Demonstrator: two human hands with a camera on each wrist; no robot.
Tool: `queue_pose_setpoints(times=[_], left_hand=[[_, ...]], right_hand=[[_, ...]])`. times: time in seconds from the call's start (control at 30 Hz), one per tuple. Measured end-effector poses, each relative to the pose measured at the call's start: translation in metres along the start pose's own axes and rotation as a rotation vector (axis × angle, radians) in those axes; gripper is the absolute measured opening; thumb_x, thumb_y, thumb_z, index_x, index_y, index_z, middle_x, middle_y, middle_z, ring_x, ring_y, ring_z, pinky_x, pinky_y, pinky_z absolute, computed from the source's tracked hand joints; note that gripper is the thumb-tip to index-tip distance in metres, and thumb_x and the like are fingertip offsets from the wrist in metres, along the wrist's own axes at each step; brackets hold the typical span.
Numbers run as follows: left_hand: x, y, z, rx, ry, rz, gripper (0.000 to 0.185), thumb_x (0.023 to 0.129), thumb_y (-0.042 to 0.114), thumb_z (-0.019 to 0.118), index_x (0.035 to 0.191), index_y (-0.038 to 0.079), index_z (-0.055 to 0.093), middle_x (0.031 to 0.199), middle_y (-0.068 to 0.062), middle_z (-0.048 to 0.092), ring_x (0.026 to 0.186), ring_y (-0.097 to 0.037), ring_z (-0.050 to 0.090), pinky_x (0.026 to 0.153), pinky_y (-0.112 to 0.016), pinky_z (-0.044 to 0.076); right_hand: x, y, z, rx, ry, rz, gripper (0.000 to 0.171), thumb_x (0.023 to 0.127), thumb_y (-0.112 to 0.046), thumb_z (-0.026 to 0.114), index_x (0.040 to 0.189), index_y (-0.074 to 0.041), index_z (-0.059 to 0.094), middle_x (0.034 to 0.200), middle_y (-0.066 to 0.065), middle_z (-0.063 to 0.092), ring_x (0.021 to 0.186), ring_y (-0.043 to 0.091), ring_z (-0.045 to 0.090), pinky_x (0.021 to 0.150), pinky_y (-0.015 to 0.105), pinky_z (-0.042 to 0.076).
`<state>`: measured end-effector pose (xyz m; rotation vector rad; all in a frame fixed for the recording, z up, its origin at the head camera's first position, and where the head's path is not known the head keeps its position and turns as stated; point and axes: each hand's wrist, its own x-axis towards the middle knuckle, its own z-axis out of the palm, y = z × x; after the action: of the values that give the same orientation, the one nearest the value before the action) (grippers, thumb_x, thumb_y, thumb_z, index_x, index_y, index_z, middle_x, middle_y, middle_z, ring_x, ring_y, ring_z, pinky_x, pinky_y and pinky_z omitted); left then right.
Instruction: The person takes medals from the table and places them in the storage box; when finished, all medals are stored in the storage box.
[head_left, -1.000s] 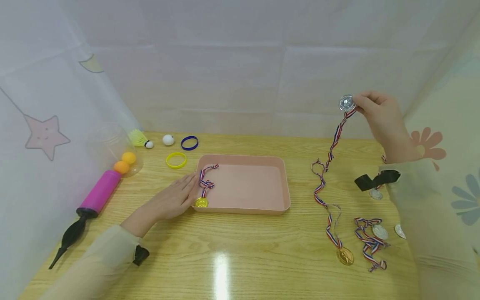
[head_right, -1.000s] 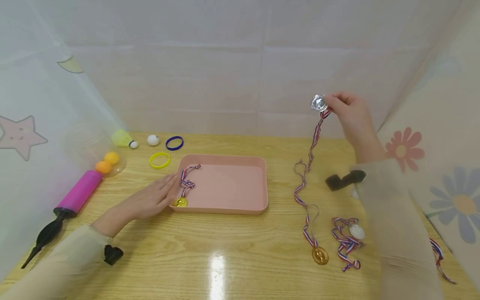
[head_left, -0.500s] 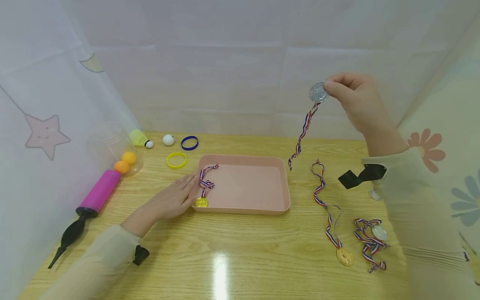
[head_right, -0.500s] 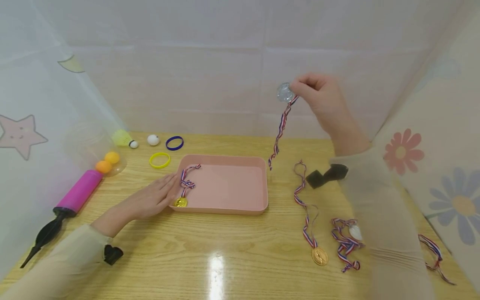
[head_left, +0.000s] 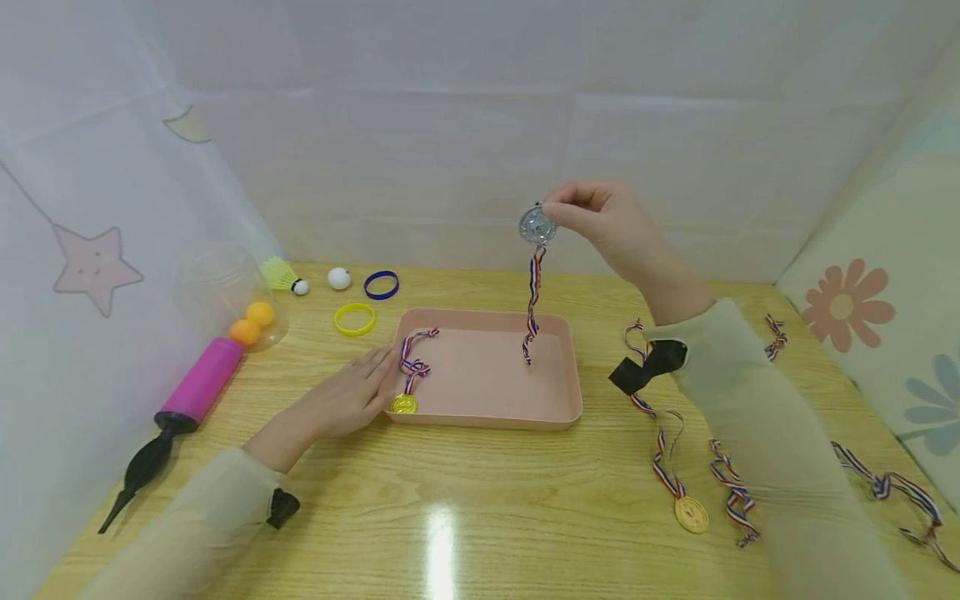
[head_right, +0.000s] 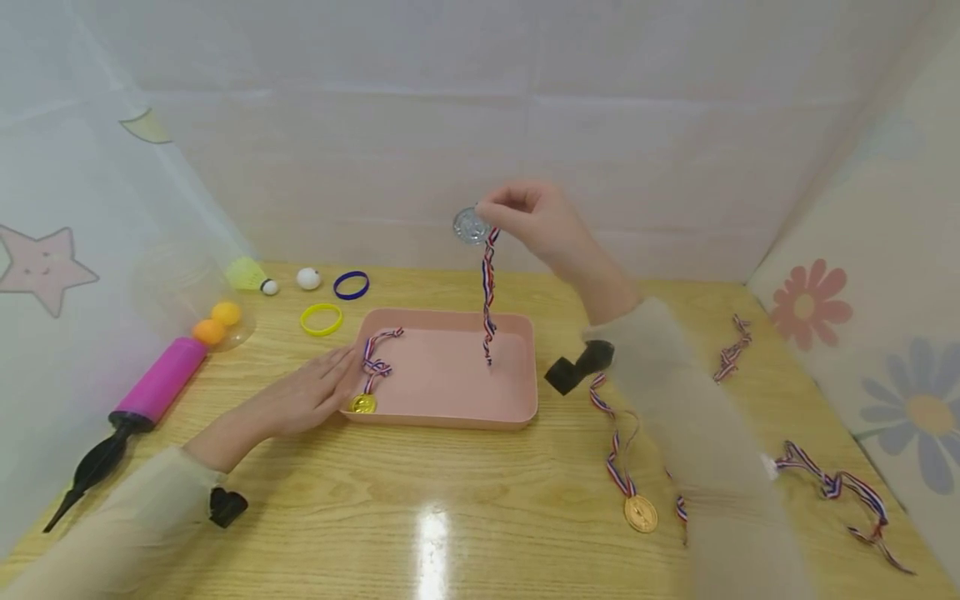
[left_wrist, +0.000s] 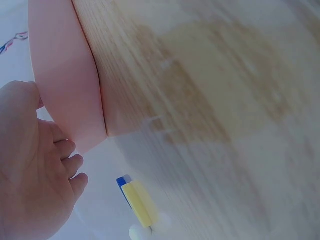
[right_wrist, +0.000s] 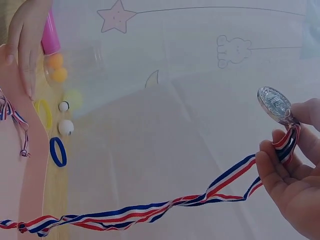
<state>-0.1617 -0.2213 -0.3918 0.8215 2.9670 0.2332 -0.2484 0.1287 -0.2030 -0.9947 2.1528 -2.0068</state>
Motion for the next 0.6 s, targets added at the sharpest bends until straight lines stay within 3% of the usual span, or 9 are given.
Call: queue_pose_setpoints(times=[0.37, 0.6], left_hand=[[0.001, 0.003, -0.002, 0.002, 0.005, 0.008, 0.057, 0.100, 0.027, 0.036, 0.143, -0.007, 0.020, 0.148, -0.022, 0.019, 0.135, -0.035, 0.017, 0.108, -0.048, 0.019], [0.002, 0.003, -0.001, -0.003, -0.002, 0.002, 0.058, 0.100, 0.028, 0.037, 0.143, -0.007, 0.020, 0.148, -0.022, 0.018, 0.135, -0.035, 0.016, 0.108, -0.048, 0.018]], right_hand=[[0.029, 0.016, 0.037, 0.021, -0.096, -0.047, 0.009, 0.089, -0.004, 0.059, 0.085, -0.001, 0.066, 0.091, 0.008, 0.060, 0.097, 0.026, 0.051, 0.090, 0.034, 0.042], [0.029, 0.041, 0.062, -0.061, -0.203, 0.053, 0.013, 0.091, -0.010, 0.059, 0.089, 0.002, 0.064, 0.097, 0.011, 0.061, 0.097, 0.022, 0.055, 0.088, 0.032, 0.045]])
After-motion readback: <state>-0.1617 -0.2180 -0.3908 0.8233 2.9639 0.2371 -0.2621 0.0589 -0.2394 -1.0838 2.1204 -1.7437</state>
